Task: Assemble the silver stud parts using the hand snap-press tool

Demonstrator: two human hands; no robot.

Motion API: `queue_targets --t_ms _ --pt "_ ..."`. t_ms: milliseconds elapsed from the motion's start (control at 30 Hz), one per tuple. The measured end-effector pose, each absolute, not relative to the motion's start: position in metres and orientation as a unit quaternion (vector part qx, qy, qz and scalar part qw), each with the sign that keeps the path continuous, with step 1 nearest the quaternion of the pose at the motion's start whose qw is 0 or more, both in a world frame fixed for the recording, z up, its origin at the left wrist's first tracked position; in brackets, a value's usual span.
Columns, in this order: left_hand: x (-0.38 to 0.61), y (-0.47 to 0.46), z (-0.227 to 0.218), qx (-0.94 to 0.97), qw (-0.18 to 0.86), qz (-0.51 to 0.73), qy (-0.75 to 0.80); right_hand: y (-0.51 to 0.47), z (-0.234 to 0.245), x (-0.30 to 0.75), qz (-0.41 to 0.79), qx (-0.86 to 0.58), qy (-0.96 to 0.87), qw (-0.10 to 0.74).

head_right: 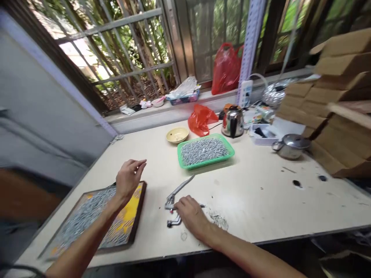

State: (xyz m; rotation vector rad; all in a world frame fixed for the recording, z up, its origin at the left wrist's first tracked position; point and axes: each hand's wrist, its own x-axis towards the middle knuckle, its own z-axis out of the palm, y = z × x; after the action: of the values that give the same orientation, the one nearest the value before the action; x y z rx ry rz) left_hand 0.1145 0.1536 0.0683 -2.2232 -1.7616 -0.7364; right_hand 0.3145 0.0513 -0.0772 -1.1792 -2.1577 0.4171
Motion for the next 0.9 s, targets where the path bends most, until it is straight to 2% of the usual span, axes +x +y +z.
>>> queue_targets --t_ms 133,267,533,900 --pt "0.04 0.127 0.039 -0.713 0.085 -0.121 -0.685 0.048 -0.077 0.318 0.182 -0.421 -0.826 0.327" --pt "0.01 0.108 0.011 -0.734 0.053 -0.044 -0.675 0.044 -0.072 0.317 0.191 -0.41 -0.837 0.307" --pt "0.014 0.109 -0.009 -0.796 0.029 -0.021 -0.604 0.031 -0.063 0.311 0.199 -0.402 -0.849 0.278" --pt "-0.002 0.115 -0.022 -0.787 -0.016 -0.021 -0.616 0.02 -0.044 0.331 0.204 -0.417 -0.861 0.208"
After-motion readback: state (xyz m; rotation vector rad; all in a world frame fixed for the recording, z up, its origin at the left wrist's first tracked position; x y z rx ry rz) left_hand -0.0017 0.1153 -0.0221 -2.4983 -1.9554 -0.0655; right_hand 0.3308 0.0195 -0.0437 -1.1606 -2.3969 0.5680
